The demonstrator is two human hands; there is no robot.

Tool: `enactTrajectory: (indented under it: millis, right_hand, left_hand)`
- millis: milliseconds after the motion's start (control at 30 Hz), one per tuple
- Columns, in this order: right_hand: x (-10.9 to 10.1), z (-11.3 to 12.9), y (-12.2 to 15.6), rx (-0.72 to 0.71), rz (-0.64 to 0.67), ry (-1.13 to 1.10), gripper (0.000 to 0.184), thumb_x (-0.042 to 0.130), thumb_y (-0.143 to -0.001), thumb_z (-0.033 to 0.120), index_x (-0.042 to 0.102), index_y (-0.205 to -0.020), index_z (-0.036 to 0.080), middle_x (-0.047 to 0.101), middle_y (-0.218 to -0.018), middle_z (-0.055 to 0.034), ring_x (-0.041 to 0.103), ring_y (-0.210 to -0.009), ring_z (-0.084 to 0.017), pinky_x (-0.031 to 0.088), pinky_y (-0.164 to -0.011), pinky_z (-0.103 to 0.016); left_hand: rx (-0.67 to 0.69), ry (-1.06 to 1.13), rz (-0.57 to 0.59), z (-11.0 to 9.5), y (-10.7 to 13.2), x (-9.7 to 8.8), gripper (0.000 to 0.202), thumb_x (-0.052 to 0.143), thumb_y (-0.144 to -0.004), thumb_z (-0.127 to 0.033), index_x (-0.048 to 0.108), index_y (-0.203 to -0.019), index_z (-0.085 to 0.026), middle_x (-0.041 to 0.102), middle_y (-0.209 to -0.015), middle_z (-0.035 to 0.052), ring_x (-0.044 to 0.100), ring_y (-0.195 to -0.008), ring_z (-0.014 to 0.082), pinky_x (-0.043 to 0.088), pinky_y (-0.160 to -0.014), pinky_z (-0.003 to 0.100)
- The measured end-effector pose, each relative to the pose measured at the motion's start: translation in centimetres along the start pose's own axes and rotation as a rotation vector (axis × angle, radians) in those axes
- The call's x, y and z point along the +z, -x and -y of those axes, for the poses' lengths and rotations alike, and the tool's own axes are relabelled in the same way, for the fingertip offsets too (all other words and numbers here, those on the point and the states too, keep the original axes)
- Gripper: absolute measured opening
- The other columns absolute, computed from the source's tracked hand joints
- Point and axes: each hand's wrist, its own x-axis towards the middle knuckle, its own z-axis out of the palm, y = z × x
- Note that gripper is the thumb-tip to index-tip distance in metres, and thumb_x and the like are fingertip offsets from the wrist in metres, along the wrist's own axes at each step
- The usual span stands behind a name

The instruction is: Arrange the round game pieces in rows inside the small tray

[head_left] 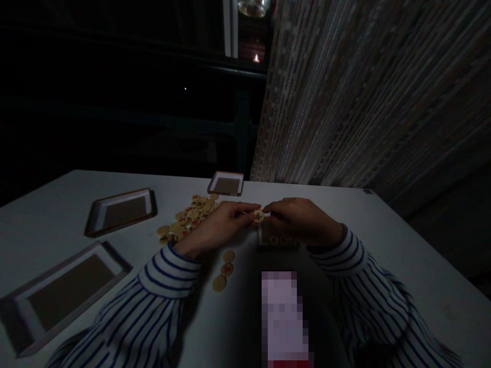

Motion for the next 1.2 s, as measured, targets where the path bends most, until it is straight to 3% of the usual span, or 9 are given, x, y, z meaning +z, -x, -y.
enactTrajectory:
  millis: [133, 433, 1200]
  right_hand:
    - [0.3, -0.1, 0.0, -0.001, -0.02, 0.004, 0.031, 0.046, -0.085, 0.032, 0.058, -0.111, 0.019, 0.067, -0.087, -0.0046, 0.06, -0.077, -0.016, 0.04, -0.067, -0.026]
    - [0.4, 0.1, -0.1, 0.005, -0.015, -0.03, 0.03, 0.046, -0.085, 0.033, 0.057, -0.11, 0.021, 0.066, -0.085, -0.0034, 0.059, -0.075, -0.015, 0.038, -0.064, -0.025]
    - [0.9, -0.2, -0.4, -0.042, -0.048, -0.071, 0.028, 0.051, -0.084, 0.031, 0.058, -0.107, 0.019, 0.064, -0.096, -0.0069, 0.057, -0.086, -0.018, 0.042, -0.072, -0.029]
  left_hand:
    - [-0.047, 0.037, -0.049, 0.2, 0.0, 0.1, 0.038, 0.056, -0.076, -0.027, 0.055, -0.112, -0.014, 0.066, -0.082, 0.0036, 0.059, -0.077, 0.0135, 0.043, -0.069, 0.025]
    - [-0.037, 0.098, -0.086, 0.2, -0.1, 0.3, 0.02, 0.06, -0.072, -0.025, 0.057, -0.087, -0.013, 0.058, -0.067, -0.0022, 0.052, -0.061, 0.0083, 0.038, -0.057, 0.021]
    - [-0.052, 0.113, -0.16, 1.1, -0.6, 0.8, 0.022, 0.062, -0.069, -0.026, 0.056, -0.086, -0.014, 0.061, -0.068, -0.0012, 0.054, -0.06, 0.0096, 0.038, -0.054, 0.021]
